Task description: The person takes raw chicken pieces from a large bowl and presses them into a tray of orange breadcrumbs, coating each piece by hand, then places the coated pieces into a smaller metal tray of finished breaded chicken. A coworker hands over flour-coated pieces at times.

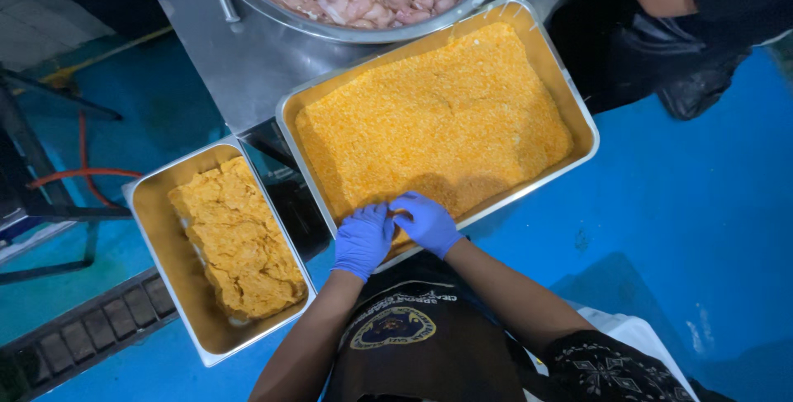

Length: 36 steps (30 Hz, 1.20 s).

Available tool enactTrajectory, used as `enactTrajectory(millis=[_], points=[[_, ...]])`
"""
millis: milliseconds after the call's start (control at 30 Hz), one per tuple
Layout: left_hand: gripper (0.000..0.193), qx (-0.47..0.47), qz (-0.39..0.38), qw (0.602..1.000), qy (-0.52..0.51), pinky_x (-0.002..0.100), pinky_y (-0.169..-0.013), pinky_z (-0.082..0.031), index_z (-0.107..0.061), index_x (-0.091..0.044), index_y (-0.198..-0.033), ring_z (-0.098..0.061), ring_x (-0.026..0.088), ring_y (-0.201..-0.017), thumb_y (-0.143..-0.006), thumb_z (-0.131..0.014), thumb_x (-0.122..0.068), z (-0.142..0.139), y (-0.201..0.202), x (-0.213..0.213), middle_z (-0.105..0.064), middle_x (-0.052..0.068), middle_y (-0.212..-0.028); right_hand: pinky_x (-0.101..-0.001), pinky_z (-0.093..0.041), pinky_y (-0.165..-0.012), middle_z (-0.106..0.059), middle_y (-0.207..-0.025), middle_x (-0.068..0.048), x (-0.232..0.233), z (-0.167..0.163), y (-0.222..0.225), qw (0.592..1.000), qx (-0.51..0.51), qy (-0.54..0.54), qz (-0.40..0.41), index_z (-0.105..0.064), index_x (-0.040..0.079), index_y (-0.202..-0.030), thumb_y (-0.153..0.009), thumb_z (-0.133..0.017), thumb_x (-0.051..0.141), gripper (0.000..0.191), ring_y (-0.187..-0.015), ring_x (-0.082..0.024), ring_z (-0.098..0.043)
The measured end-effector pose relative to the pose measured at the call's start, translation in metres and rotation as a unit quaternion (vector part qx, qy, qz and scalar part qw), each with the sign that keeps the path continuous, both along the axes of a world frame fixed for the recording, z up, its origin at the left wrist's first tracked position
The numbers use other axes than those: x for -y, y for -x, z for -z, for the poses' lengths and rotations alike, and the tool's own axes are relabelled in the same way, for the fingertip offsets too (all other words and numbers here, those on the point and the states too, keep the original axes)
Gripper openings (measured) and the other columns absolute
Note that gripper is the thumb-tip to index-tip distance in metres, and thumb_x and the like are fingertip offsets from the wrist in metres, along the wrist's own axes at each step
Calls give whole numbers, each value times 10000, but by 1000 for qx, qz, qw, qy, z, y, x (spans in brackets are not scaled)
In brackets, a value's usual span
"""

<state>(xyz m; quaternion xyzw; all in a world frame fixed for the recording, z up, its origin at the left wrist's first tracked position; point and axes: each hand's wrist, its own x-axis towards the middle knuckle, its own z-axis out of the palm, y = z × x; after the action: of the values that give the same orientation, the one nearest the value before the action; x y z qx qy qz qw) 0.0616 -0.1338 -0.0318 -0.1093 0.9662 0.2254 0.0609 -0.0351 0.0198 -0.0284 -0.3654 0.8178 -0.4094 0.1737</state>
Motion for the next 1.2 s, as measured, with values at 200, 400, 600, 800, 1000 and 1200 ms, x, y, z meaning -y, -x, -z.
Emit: enactTrajectory(millis=[200, 400, 600, 800, 1000, 1200], points=[[157, -83, -4, 997, 6, 472, -777, -536, -693, -160, -1031, -683, 306, -887, -952, -617, -273, -7, -3, -10, -707, 80, -919, -421, -549, -809, -706, -1001, -108, -26, -25, 10, 996, -74, -35, -18, -703, 105, -1032, -901, -699, 228, 179, -952, -331, -682], [135, -226, -53, 973, -10, 461, -781, -529, -680, -143, -979, -667, 320, -915, -869, -677, -221, -11, 12, -29, -695, 79, -982, -425, -566, -713, -698, -854, -84, -67, -31, 44, 994, -66, -86, 15, -718, 169, -954, -922, -669, 285, 130, -812, -297, -704], [126, -222, -93, 970, -26, 450, -826, -540, -666, -137, -1005, -667, 303, -955, -910, -690, -216, -16, 37, -55, -689, 59, -1010, -460, -544, -722, -712, -879, -88, -90, -29, 73, 993, -69, -97, 8, -703, 172, -1014, -936, -659, 289, 147, -840, -316, -696], [105, -269, -135, 954, 12, 451, -839, -541, -671, -137, -989, -673, 318, -977, -907, -683, -201, -11, 55, -77, -704, 63, -1038, -466, -541, -759, -703, -972, -102, -113, -23, 92, 991, -65, -105, -54, -695, 164, -1049, -916, -666, 303, 195, -921, -324, -687], [102, -218, -169, 961, 3, 444, -813, -552, -688, -138, -979, -682, 320, -924, -911, -698, -214, -16, 69, -86, -716, 71, -989, -472, -519, -858, -674, -1002, -108, -120, -31, 105, 982, -76, -137, -107, -685, 146, -1052, -924, -678, 323, 219, -1015, -328, -650], [87, -236, -168, 957, 21, 445, -818, -554, -691, -145, -987, -683, 314, -954, -925, -695, -207, -16, 68, -98, -718, 72, -1026, -474, -478, -954, -658, -1114, -80, -130, -34, 108, 983, -75, -130, -109, -686, 151, -1125, -890, -705, 338, 300, -1116, -320, -601]])
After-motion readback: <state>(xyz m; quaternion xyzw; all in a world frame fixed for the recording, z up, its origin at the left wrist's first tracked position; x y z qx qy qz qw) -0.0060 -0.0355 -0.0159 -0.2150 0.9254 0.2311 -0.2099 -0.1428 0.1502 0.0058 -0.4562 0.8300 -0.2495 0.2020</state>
